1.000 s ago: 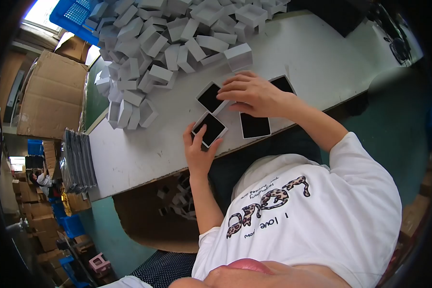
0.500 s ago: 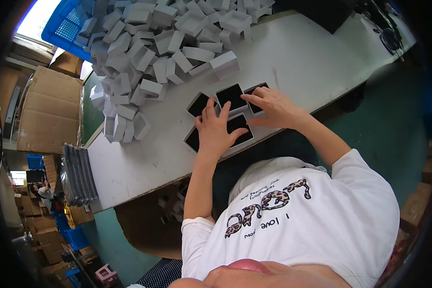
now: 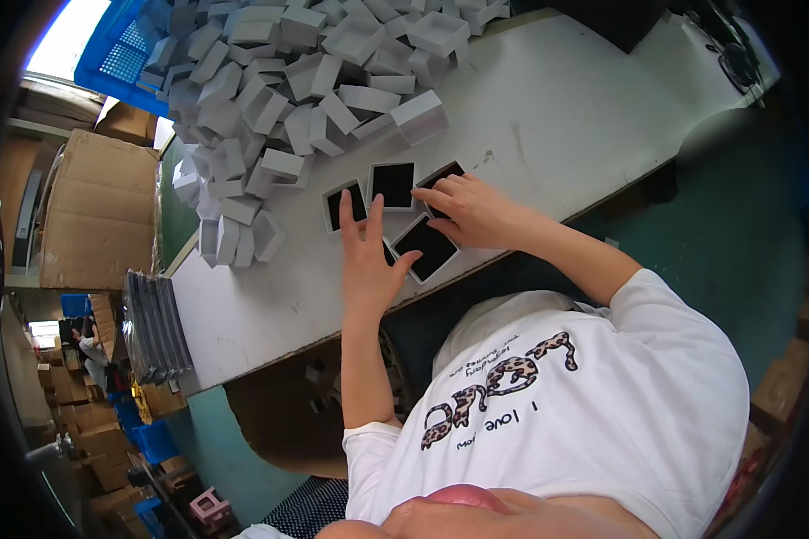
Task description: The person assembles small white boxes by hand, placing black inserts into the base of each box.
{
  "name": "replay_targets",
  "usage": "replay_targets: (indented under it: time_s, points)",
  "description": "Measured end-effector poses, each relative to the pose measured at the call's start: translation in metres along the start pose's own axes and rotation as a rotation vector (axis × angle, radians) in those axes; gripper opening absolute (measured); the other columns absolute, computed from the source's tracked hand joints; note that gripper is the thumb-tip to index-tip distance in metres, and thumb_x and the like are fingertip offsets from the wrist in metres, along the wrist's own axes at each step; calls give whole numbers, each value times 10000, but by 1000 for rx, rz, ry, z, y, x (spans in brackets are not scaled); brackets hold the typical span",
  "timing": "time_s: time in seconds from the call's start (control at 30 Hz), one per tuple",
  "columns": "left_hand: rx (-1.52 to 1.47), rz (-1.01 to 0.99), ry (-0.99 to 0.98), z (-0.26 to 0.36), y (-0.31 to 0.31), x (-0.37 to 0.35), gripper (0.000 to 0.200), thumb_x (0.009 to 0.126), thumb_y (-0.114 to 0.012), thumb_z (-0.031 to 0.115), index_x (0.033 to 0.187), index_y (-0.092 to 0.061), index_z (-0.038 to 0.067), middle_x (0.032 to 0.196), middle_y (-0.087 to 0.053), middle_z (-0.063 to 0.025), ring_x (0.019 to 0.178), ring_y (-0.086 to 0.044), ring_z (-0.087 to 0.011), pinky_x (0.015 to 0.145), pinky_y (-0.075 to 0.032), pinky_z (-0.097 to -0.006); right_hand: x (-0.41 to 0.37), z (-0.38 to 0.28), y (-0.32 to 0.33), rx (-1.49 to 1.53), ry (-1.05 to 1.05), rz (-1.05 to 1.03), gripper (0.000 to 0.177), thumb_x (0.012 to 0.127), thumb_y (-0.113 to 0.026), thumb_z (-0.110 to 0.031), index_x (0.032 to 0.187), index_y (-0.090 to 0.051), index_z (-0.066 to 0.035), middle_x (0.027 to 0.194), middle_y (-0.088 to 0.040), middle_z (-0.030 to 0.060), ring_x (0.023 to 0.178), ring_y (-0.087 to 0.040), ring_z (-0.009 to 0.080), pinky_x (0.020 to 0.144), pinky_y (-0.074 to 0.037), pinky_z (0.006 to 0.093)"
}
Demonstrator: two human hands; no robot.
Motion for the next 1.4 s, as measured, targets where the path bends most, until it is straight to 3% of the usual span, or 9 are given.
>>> replay_targets:
  time_s: [0.13,0.33,0.53,0.73,0.77,0.97,1.17,1.27,1.4]
  points:
    - [136,-131,-11,-15,-19,20,1019,722,-946,237,1599,-428,257,1726,-145,-208,1359,-539,-436,1047,-533,-502,12,-3,-8,35,-10,-29,568,964,-720,-218,1467,-530,-35,1049,-646,127,1051,-629,311,978,-472,435]
    - [110,15,82,-22,-1,29,986,756,-921,242,1600,-417,313,1628,-289,-300,1376,-516,-483,1040,-540,-499,16,0,-11,43,14,22,585,955,-724,-211,1470,-520,-25,1053,-649,128,1051,-631,314,974,-474,433]
    - [84,-198,169,-32,-8,35,958,816,-874,215,1615,-366,360,1418,-469,-218,1167,-657,-443,941,-577,-509,26,1,-18,83,6,75,618,940,-728,-193,1487,-499,-21,1066,-656,133,1062,-629,322,981,-475,435]
    - [189,-182,38,-24,-29,30,675,888,-774,116,1482,-461,183,1332,-503,-174,1043,-687,-437,811,-590,-529,38,-3,-25,157,26,101,656,851,-751,-92,1456,-505,-29,1188,-621,163,1116,-599,355,996,-480,450]
    - [90,-130,-5,-25,-30,31,539,890,-762,102,1362,-503,128,1282,-509,-178,1020,-684,-438,775,-587,-526,40,-1,-27,179,22,103,639,834,-754,-97,1427,-526,-23,1211,-616,173,1135,-595,364,1001,-480,459]
    - [98,-32,-29,-25,-29,35,448,885,-761,82,1267,-528,118,1241,-504,-171,1002,-683,-430,751,-592,-520,50,7,5,88,113,334,668,802,-794,-135,1426,-560,-89,1353,-576,175,1244,-583,361,1024,-483,489]
    - [193,74,-119,-12,-21,37,459,871,-773,65,1255,-522,95,1568,-358,-242,1023,-691,-428,756,-605,-495,81,27,4,-79,67,92,810,825,-805,-239,1554,-472,-120,1406,-590,187,1272,-598,360,1050,-479,495]
    - [210,-48,-99,-19,-23,46,627,847,-798,68,1393,-493,114,1676,-217,-251,1027,-700,-427,768,-612,-492,94,31,-3,-79,36,10,799,793,-776,-198,1536,-493,-116,1293,-660,175,1202,-636,367,1014,-500,490]
    - [217,-223,11,-10,-14,56,872,815,-820,79,1562,-405,252,1713,-200,-215,1090,-699,-448,839,-616,-514,97,27,-12,-60,84,-31,793,755,-706,-95,1521,-501,-89,1176,-709,161,1124,-660,374,976,-511,490]
Point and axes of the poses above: each hand's wrist, its own x-axis towards the middle knuckle, its own y-axis out of the back of the hand, z = x × y, the point moved 8 cm from there along x, towards the middle knuckle
